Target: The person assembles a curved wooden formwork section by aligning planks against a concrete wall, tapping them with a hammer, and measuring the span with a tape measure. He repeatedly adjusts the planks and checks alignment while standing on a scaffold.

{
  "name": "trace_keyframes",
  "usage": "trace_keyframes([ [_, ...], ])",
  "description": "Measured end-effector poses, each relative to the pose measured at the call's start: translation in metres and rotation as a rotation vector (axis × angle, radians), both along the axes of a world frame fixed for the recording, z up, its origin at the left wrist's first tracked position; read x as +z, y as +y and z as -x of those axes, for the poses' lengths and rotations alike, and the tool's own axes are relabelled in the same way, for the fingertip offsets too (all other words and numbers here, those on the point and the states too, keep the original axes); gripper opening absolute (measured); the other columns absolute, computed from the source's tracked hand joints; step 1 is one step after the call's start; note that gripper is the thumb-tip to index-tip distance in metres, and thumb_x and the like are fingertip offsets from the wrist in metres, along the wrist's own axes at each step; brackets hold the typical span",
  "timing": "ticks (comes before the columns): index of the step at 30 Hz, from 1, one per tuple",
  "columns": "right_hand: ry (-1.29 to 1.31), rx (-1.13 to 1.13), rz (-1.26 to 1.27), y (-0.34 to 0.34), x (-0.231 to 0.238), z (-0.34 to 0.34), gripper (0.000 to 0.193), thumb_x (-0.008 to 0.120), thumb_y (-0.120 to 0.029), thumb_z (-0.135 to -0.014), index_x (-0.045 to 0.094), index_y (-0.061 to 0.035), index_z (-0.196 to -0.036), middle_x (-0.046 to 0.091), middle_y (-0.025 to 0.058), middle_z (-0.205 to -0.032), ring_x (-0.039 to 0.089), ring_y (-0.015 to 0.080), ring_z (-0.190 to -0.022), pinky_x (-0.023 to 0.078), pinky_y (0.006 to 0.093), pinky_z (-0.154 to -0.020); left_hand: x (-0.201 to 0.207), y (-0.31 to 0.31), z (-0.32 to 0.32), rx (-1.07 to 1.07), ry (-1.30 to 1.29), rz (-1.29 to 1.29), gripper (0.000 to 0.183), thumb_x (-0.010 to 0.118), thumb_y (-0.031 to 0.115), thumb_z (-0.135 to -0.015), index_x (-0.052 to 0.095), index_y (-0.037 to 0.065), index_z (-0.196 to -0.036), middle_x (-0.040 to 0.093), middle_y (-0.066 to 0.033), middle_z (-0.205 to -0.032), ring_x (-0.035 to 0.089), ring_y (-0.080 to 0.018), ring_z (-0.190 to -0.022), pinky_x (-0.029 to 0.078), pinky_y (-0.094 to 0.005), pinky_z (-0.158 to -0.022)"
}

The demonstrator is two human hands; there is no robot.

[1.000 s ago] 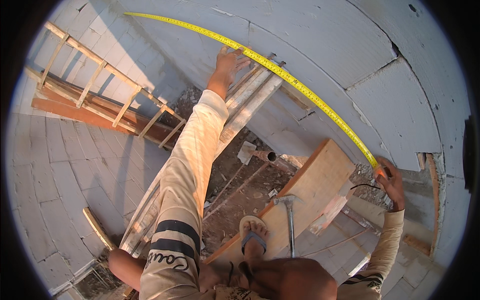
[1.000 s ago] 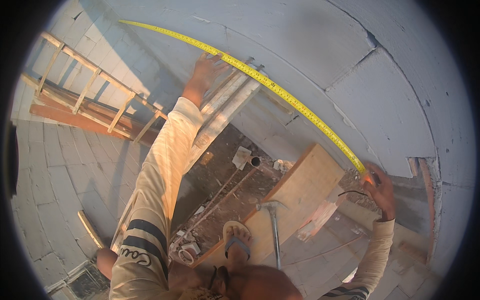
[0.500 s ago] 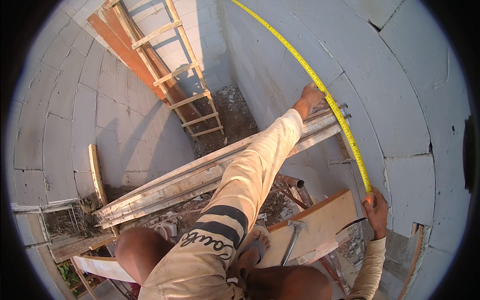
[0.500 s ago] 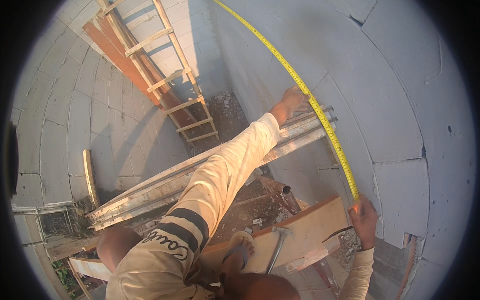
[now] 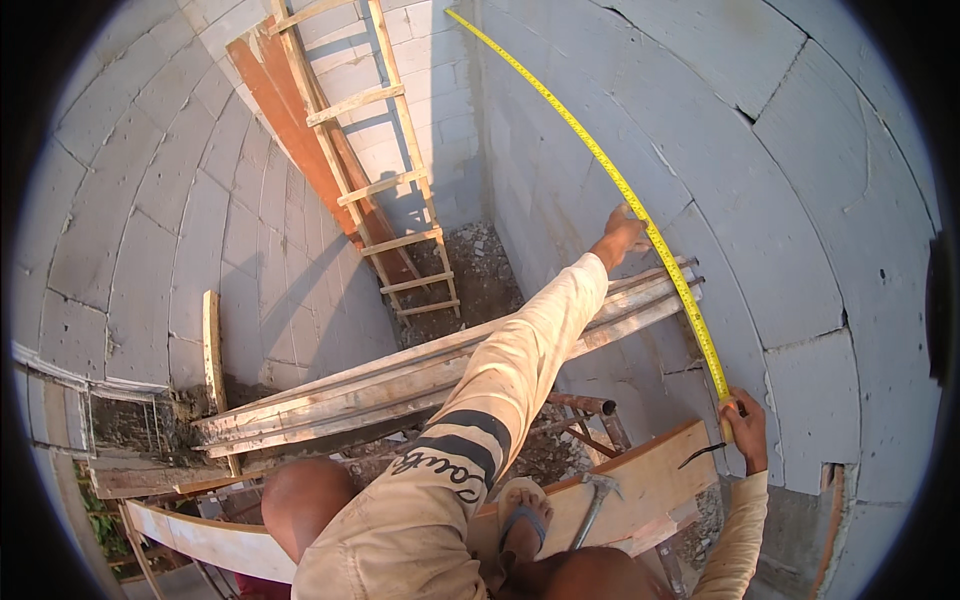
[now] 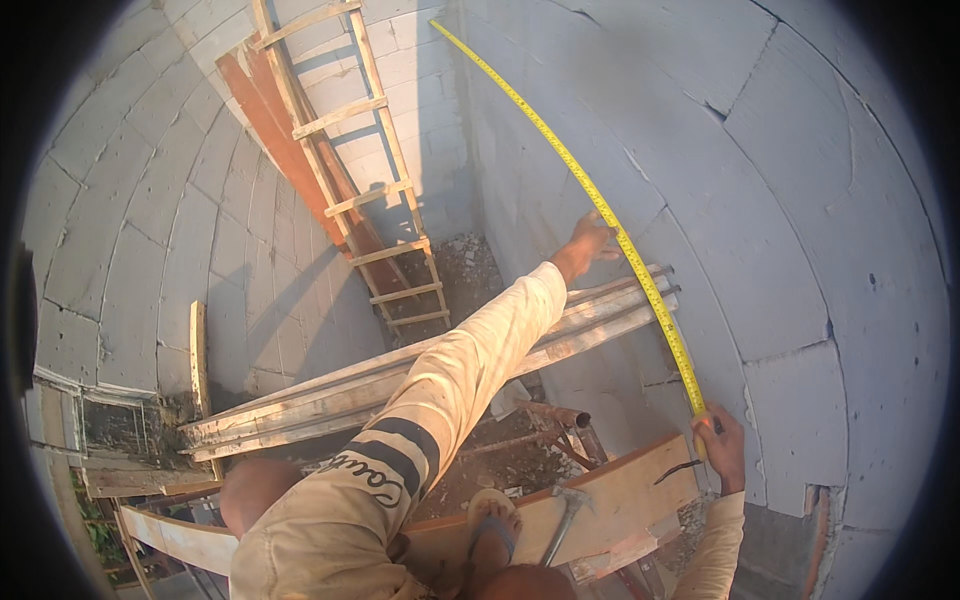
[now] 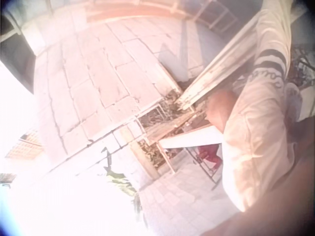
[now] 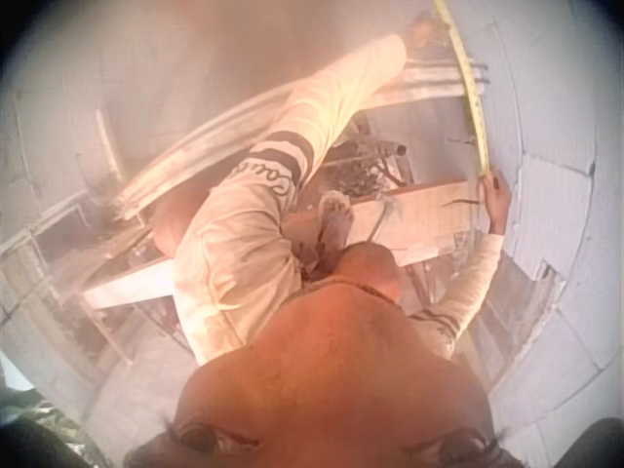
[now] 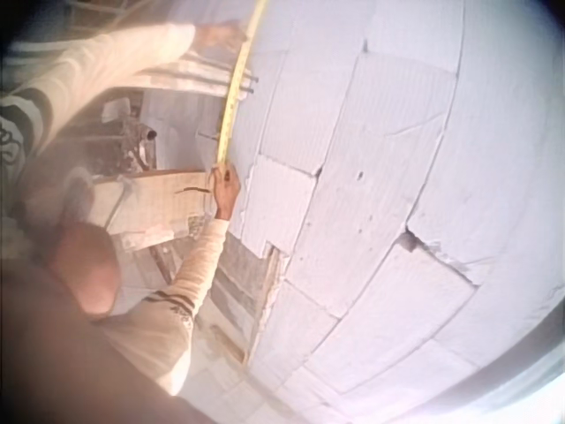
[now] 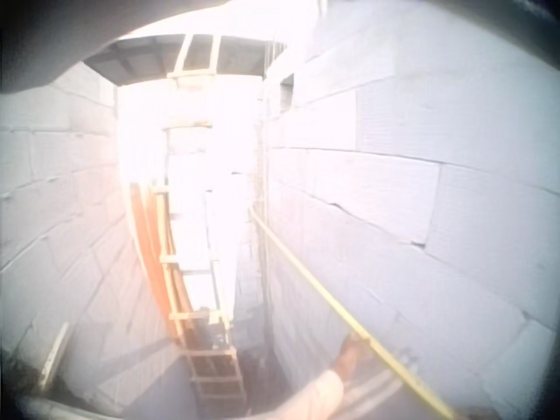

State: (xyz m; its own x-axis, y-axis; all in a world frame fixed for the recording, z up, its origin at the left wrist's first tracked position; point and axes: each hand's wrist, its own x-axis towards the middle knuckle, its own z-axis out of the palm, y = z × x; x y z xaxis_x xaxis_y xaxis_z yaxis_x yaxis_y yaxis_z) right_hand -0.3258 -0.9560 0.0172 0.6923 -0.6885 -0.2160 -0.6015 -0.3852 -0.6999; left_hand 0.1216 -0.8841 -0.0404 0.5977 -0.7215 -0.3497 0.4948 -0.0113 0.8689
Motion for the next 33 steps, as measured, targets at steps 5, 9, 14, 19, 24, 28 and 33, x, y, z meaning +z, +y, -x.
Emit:
trace_keyframes([
  [5, -0.079, -0.003, -0.097, -0.011, -0.004, 0.004, 0.047, 0.073, -0.015, -0.087, 0.070, 0.0051, -0.128, 0.071, 0.0085, -0.096, 0.066, 0.0152, -0.088, 0.054, 0.0319, -0.080, -0.008, -0.012, 0.002, -0.002, -0.025, -0.012, 0.051, 0.053, 0.005, -0.107, 0.037, 0.006, -0.156, 0.075, -0.0166, -0.123, 0.077, -0.0297, -0.099, 0.065, -0.0356, -0.078],
  [9, -0.068, -0.018, -0.050, -0.018, -0.013, 0.007, 0.044, 0.074, -0.016, -0.087, 0.071, 0.0049, -0.126, 0.072, 0.0088, -0.096, 0.066, 0.0157, -0.088, 0.054, 0.0325, -0.081, -0.017, -0.019, 0.005, 0.039, 0.001, -0.001, 0.056, 0.055, 0.003, -0.104, 0.038, 0.008, -0.157, 0.076, -0.0154, -0.120, 0.078, -0.0292, -0.092, 0.066, -0.0371, -0.074],
  [14, -0.091, -0.005, -0.022, -0.021, -0.017, 0.004, 0.044, 0.075, -0.018, -0.086, 0.072, 0.0053, -0.123, 0.072, 0.0105, -0.097, 0.067, 0.0185, -0.092, 0.053, 0.0352, -0.085, -0.021, -0.026, 0.000, 0.035, 0.005, 0.018, 0.056, 0.056, 0.003, -0.103, 0.040, 0.010, -0.156, 0.076, -0.0146, -0.118, 0.078, -0.0286, -0.088, 0.066, -0.0357, -0.070],
  [19, -0.036, -0.045, -0.077, -0.024, -0.017, 0.000, 0.047, 0.076, -0.020, -0.085, 0.072, 0.0052, -0.124, 0.074, 0.0133, -0.102, 0.068, 0.0202, -0.097, 0.054, 0.0367, -0.089, -0.018, -0.028, -0.006, 0.020, -0.003, -0.008, 0.053, 0.056, 0.002, -0.103, 0.042, 0.009, -0.154, 0.076, -0.0146, -0.118, 0.078, -0.0282, -0.087, 0.066, -0.0345, -0.070],
  [24, -0.075, -0.044, -0.004, -0.024, -0.023, -0.001, 0.048, 0.077, -0.021, -0.085, 0.072, 0.0054, -0.125, 0.074, 0.0141, -0.103, 0.068, 0.0195, -0.097, 0.054, 0.0371, -0.088, -0.010, -0.023, -0.004, 0.004, -0.029, -0.015, 0.047, 0.055, 0.007, -0.107, 0.043, 0.005, -0.153, 0.072, -0.0161, -0.126, 0.076, -0.0311, -0.099, 0.066, -0.0349, -0.079],
  [28, -0.038, -0.061, -0.056, -0.024, -0.020, -0.004, 0.050, 0.078, -0.022, -0.084, 0.072, 0.0065, -0.126, 0.074, 0.0169, -0.111, 0.069, 0.0224, -0.102, 0.054, 0.0377, -0.091, -0.004, -0.021, -0.004, 0.014, -0.021, -0.034, 0.046, 0.056, 0.010, -0.108, 0.044, 0.005, -0.152, 0.071, -0.0170, -0.129, 0.075, -0.0327, -0.104, 0.065, -0.0381, -0.085],
  [33, 0.054, -0.091, -0.080, -0.019, -0.008, -0.008, 0.053, 0.078, -0.025, -0.084, 0.073, 0.0036, -0.128, 0.074, 0.0211, -0.121, 0.067, 0.0272, -0.118, 0.051, 0.0387, -0.102, 0.000, -0.008, -0.006, -0.123, -0.057, -0.034, 0.053, 0.061, 0.021, -0.107, 0.044, 0.003, -0.153, 0.066, -0.0194, -0.139, 0.073, -0.0364, -0.110, 0.059, -0.0476, -0.101],
])
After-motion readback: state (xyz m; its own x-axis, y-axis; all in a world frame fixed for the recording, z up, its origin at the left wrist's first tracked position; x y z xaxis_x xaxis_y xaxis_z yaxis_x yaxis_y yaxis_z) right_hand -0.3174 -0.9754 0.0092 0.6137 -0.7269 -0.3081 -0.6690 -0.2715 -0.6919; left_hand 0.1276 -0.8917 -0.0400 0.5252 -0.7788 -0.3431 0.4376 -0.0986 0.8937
